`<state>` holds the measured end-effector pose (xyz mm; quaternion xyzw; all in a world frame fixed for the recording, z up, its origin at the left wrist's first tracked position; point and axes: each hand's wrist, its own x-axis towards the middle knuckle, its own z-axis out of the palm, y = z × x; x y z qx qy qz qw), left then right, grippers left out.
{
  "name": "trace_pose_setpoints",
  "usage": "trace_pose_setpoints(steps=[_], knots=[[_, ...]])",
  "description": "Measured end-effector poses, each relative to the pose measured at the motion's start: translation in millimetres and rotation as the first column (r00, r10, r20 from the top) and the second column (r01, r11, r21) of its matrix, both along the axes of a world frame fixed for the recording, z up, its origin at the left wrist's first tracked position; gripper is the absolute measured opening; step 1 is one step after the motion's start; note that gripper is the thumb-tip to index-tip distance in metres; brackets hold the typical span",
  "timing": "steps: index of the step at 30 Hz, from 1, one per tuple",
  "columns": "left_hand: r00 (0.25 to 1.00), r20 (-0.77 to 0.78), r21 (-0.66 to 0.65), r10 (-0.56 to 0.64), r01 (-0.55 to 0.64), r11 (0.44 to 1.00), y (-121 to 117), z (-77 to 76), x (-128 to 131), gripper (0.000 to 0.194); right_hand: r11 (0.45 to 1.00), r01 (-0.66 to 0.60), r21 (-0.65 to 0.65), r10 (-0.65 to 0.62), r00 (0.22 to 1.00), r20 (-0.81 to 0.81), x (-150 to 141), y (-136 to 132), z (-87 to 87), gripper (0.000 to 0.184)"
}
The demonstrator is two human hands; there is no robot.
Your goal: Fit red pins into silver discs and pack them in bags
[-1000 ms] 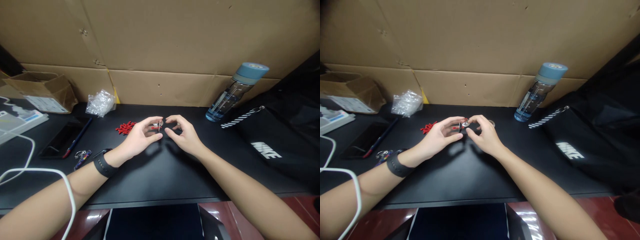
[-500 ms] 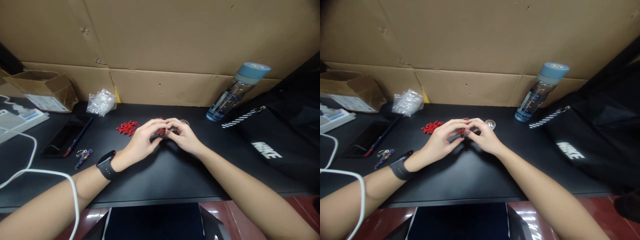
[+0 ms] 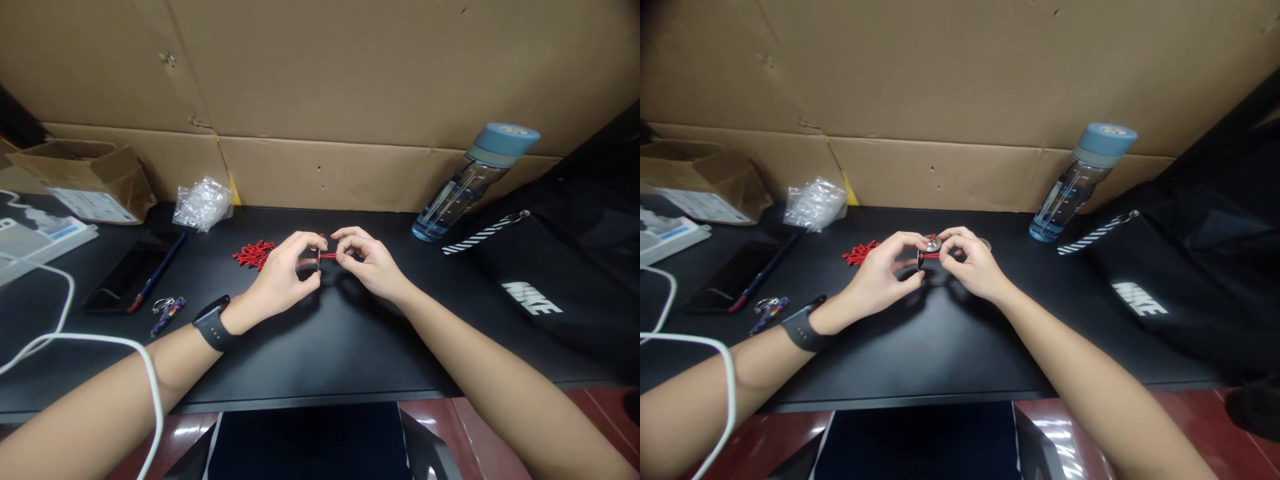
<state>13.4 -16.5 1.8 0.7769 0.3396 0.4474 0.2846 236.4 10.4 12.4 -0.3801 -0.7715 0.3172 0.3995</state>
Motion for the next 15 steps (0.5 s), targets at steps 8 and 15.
trace_pose_setpoints(steps=[8,15], knots=[[0.961,-0.269,0.165,0.070,-0.025,0.986,2.7,-0.3,-3.5,0.052,0.944,0.147,0.294,-0.227,0.938,0.260,11.5,6.0,7.1,0.004],[0.888,-0.452,0.066,0.086,-0.062,0.996,1.5,-11.6,-4.2,0.039,0.895,0.313,0.318,-0.407,0.865,0.293,20.9,27.3,-5.6,0.006]])
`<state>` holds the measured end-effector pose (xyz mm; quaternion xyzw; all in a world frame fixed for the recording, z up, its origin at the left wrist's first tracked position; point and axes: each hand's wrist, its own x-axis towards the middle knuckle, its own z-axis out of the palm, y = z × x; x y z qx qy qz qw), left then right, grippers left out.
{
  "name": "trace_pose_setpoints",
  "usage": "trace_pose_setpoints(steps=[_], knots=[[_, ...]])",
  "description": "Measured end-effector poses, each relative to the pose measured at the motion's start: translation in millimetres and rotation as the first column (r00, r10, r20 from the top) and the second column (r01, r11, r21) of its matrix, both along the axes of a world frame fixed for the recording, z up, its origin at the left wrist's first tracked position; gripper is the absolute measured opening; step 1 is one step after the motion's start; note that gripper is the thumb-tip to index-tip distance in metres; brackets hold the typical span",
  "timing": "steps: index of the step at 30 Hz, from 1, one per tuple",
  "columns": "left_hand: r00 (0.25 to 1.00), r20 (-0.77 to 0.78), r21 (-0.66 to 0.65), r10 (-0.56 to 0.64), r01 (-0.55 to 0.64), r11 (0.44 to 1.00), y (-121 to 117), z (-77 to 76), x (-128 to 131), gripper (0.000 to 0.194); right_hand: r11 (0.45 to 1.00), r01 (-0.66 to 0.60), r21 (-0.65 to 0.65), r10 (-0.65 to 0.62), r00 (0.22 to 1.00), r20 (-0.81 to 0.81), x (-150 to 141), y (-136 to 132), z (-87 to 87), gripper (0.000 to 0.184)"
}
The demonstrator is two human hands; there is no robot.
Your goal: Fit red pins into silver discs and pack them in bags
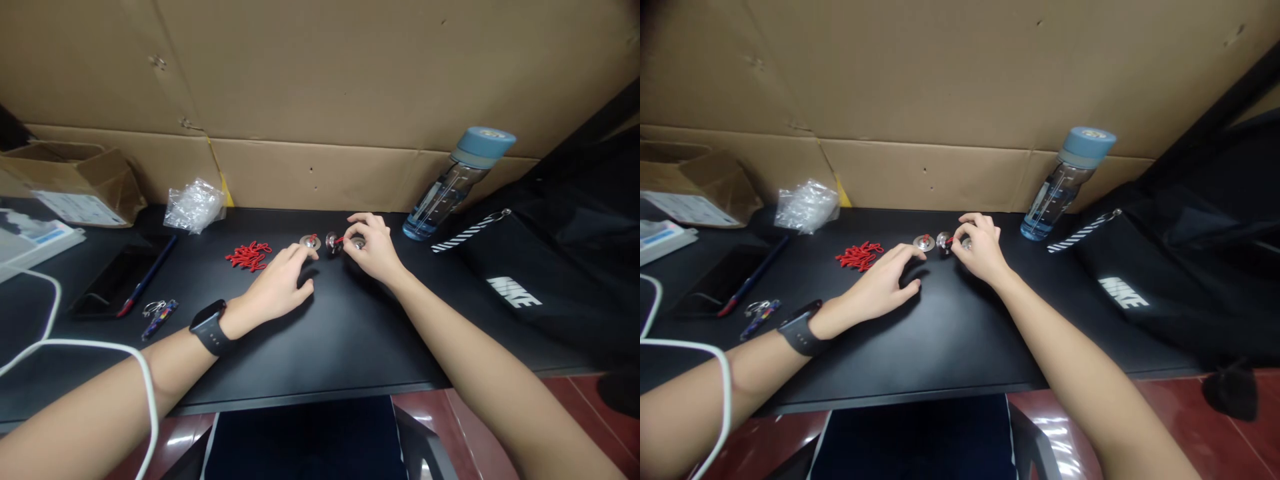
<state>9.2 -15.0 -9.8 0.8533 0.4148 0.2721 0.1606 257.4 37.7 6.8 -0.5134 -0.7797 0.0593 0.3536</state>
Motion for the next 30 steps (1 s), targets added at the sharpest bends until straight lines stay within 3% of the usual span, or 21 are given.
trace_pose_setpoints(steps=[14,22,30], knots=[[0.983,-0.168,0.004,-0.072,0.074,0.997,-2.3,-0.1,1.8,0.026,1.000,0.017,0.002,-0.018,0.999,0.030,3.1,13.5,-13.2,0.005],[0.971,-0.215,0.047,-0.101,0.114,0.992,-2.3,2.7,1.9,0.026,0.991,-0.038,0.130,0.017,0.987,0.160,-8.1,15.2,-16.3,0.007],[0.965,-0.232,0.075,-0.121,0.142,0.987,-1.9,1.5,3.7,0.026,0.987,-0.054,0.151,0.018,0.973,0.231,-15.2,13.5,-18.0,0.009]])
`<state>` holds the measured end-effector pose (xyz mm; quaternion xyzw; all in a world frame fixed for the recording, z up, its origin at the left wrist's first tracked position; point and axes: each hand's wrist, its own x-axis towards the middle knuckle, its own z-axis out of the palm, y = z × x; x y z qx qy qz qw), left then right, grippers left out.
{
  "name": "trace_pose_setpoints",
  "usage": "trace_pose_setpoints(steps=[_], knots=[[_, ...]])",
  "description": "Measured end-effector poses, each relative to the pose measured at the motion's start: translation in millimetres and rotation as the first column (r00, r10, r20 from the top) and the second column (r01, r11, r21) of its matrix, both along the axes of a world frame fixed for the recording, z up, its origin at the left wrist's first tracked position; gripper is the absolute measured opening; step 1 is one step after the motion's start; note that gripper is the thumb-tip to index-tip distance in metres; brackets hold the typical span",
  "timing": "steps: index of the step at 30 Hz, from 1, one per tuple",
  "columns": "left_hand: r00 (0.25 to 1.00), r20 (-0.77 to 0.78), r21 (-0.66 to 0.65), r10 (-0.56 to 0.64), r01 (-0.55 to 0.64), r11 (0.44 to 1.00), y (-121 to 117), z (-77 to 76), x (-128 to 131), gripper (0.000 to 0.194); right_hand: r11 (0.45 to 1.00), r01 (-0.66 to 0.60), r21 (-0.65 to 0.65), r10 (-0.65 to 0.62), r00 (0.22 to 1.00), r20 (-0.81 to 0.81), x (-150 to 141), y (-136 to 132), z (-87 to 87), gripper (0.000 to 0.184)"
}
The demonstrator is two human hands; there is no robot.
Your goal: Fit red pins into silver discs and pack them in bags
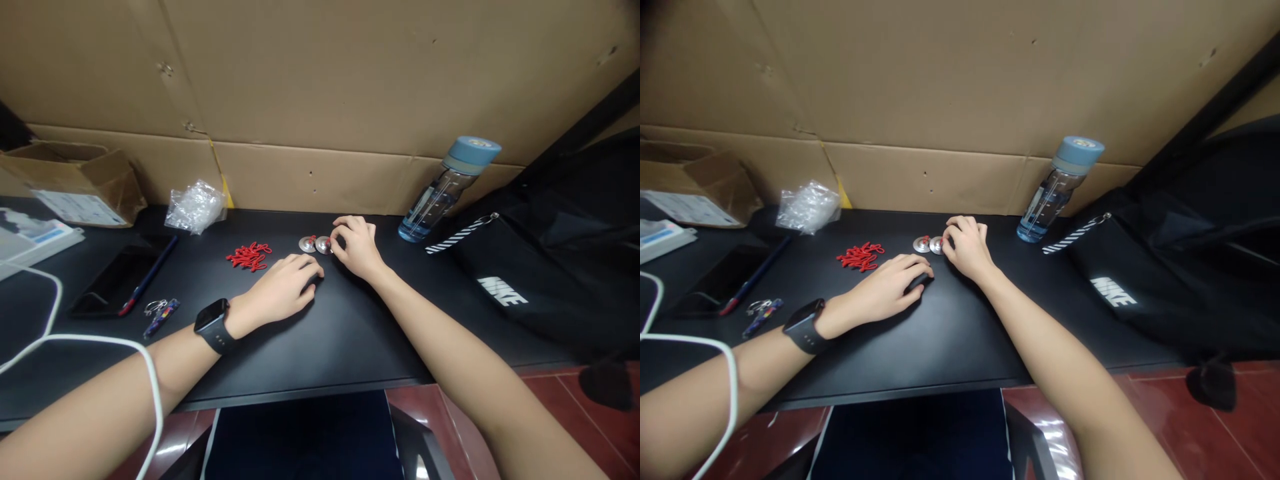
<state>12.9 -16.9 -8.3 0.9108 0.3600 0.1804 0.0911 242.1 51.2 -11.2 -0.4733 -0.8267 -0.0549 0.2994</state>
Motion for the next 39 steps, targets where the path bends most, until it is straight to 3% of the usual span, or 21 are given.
trace_pose_setpoints(steps=[15,20,25,31,39], knots=[[1.000,-0.003,-0.014,-0.014,0.014,1.000,0.7,0.5,-2.8,0.027,0.998,0.030,-0.058,-0.032,0.999,-0.031,9.6,6.2,5.8,0.011],[0.999,-0.026,-0.011,-0.021,0.021,1.000,-1.5,2.0,-4.8,0.029,0.980,-0.120,-0.158,0.113,0.992,-0.048,47.2,17.1,18.1,0.022],[0.998,-0.062,-0.003,-0.026,0.026,1.000,-2.4,2.9,-5.0,0.028,0.899,-0.261,-0.352,0.264,0.964,-0.039,74.2,15.4,29.1,0.044],[0.997,-0.075,0.005,-0.035,0.035,0.999,-2.1,3.6,-6.4,0.028,0.869,-0.247,-0.428,0.281,0.960,0.017,73.4,11.0,35.2,0.029],[0.997,-0.056,0.006,-0.051,0.051,0.999,-1.3,11.9,-7.2,0.024,0.862,-0.265,-0.431,0.298,0.955,0.008,76.2,14.9,33.4,0.030]])
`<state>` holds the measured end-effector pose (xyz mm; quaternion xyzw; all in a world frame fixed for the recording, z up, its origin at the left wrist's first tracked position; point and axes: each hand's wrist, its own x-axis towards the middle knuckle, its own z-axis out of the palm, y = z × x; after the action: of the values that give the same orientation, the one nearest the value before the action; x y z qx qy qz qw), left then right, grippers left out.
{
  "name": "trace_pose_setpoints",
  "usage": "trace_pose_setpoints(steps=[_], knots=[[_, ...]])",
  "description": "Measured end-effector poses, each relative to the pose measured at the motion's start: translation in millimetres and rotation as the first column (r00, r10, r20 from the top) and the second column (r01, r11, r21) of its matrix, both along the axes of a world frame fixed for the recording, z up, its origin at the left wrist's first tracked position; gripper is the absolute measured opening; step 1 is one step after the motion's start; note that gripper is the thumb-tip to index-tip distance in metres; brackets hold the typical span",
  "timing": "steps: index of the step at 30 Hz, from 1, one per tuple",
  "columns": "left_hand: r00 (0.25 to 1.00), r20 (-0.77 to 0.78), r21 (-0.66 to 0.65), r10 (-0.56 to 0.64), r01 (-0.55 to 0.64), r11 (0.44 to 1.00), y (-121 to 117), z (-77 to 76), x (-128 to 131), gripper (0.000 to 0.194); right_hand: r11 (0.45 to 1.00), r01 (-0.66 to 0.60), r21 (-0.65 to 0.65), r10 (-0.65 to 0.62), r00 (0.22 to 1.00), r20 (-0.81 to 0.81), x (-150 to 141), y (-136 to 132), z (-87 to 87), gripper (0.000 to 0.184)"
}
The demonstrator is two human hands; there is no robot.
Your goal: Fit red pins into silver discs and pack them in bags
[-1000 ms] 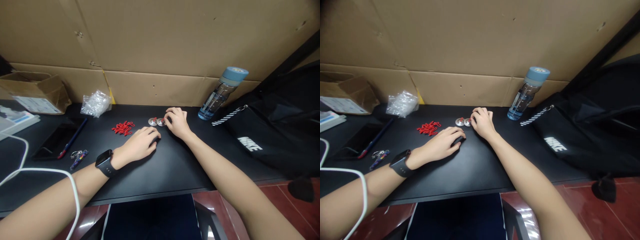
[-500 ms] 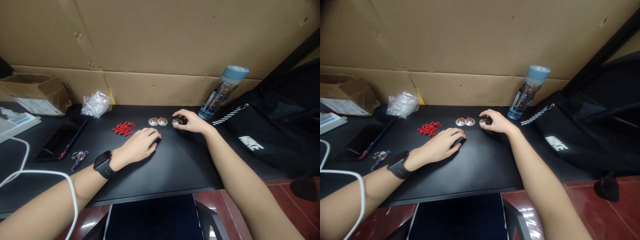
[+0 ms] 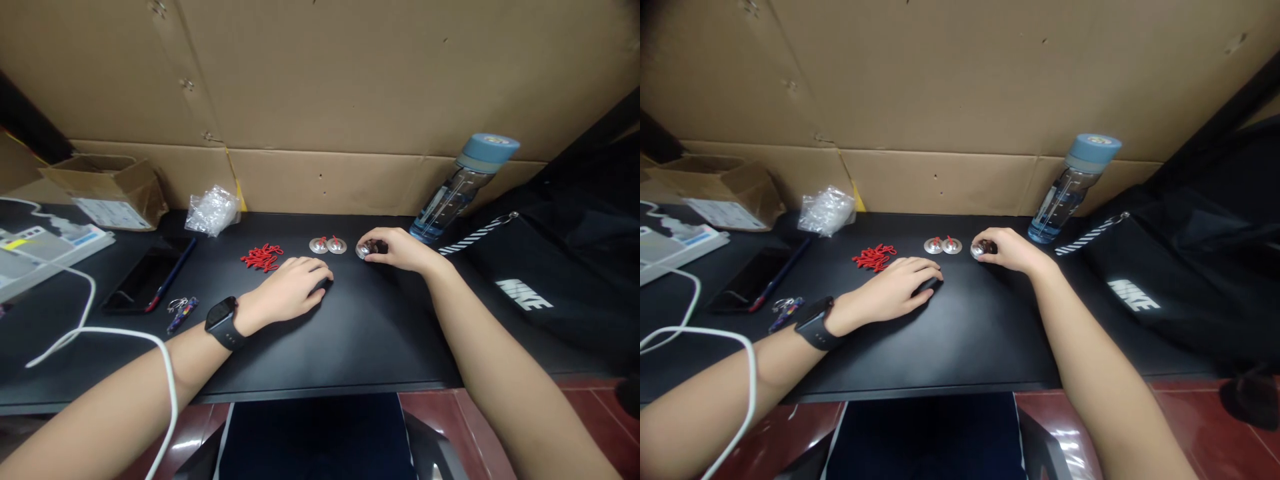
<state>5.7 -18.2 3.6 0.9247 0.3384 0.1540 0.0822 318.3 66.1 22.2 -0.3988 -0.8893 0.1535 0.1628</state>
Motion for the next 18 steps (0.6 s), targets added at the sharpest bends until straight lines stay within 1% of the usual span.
trace_pose_setpoints(steps=[2,3,5,7,8,9,11,14,18], knots=[[1.000,0.022,0.009,0.023,-0.023,1.000,9.4,6.8,-8.1,0.020,1.000,0.002,-0.006,-0.002,1.000,0.000,0.6,-0.5,2.1,0.030],[0.998,0.034,0.024,0.056,-0.056,0.998,16.3,10.6,-15.2,0.019,1.000,0.002,-0.005,-0.002,1.000,-0.001,1.0,-0.8,3.3,0.030],[0.982,0.062,0.086,0.177,-0.182,0.980,33.4,17.7,-34.8,0.021,1.000,0.004,0.003,-0.004,1.000,-0.009,1.9,-1.5,5.5,0.029],[0.945,0.050,0.151,0.322,-0.326,0.933,51.3,22.3,-58.0,0.023,1.000,0.007,0.015,-0.006,1.000,-0.023,2.5,-2.1,7.0,0.029],[0.924,0.037,0.162,0.381,-0.382,0.910,59.3,23.3,-69.0,0.023,1.000,0.009,0.022,-0.008,0.999,-0.035,2.4,-2.5,7.6,0.029],[0.909,0.018,0.149,0.416,-0.414,0.898,66.1,23.5,-78.6,0.022,0.999,0.013,0.030,-0.011,0.999,-0.049,2.0,-3.1,8.1,0.028],[0.897,-0.010,0.088,0.442,-0.439,0.894,75.7,22.1,-92.3,0.020,0.999,0.020,0.044,-0.017,0.997,-0.075,0.0,-4.7,8.9,0.028],[0.899,-0.017,0.005,0.437,-0.437,0.899,81.5,17.9,-99.6,0.021,0.998,0.027,0.056,-0.022,0.996,-0.089,-4.8,-7.7,10.3,0.028],[0.896,-0.026,-0.009,0.444,-0.445,0.896,82.7,12.1,-99.3,0.021,0.999,0.018,0.038,-0.014,0.995,-0.103,-9.5,-10.5,11.5,0.027]])
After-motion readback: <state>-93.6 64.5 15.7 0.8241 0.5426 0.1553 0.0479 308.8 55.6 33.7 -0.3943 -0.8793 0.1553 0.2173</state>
